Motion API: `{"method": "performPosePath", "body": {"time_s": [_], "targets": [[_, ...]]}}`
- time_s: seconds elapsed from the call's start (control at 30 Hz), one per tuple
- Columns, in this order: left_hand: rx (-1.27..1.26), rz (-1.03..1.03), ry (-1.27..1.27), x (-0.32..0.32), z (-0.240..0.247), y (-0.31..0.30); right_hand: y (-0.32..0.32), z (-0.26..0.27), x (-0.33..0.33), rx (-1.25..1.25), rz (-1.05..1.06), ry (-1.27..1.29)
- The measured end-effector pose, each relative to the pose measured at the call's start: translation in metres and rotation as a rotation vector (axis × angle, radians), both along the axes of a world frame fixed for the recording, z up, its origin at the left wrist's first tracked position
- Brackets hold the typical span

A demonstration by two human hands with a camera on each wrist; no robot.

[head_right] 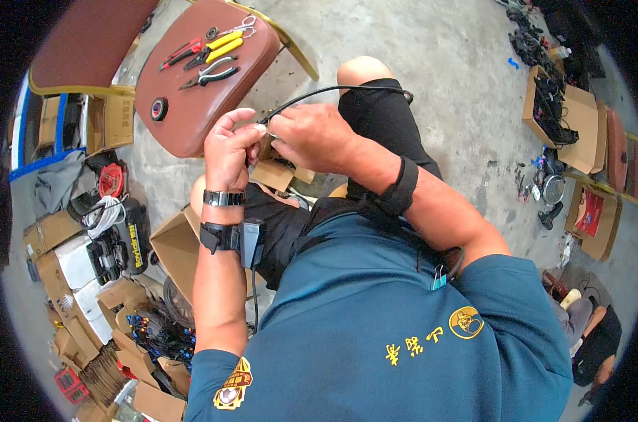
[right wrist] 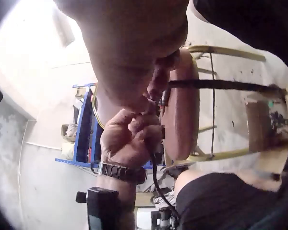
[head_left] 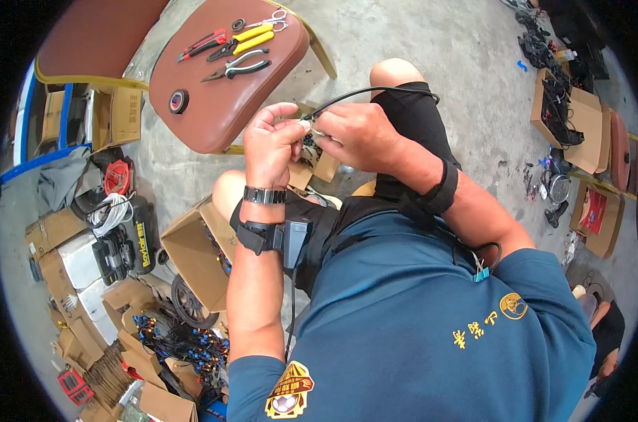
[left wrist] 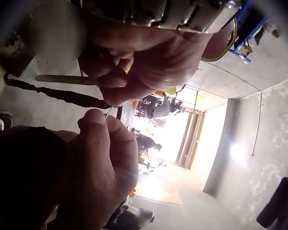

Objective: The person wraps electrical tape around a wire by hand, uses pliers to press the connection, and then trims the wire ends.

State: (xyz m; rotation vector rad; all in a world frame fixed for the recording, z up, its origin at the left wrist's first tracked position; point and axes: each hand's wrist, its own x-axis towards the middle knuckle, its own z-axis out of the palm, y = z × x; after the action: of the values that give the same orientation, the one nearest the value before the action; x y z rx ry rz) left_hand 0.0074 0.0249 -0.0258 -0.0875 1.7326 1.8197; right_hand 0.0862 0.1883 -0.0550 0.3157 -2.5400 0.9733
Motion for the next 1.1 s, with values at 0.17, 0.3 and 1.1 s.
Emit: {"method": "performPosePath", "body": {"time_s": [0.17,0.3,1.1], "targets": [[-0.02,0.008,0.011,0.002,0.004,0.0,-0.001,0.005,-0.003,-0.028,0.006,-0.03],[0.06,0.087,0.034,0.003,0.003,0.003,-0.005,-0.003,-0.005,-0.518,0.014,-0.232],[0.013,0.084,0.05,0.0,0.001,0.004,0.0,0.006,-0.009,-0.025,-0.008,0.075]]}}
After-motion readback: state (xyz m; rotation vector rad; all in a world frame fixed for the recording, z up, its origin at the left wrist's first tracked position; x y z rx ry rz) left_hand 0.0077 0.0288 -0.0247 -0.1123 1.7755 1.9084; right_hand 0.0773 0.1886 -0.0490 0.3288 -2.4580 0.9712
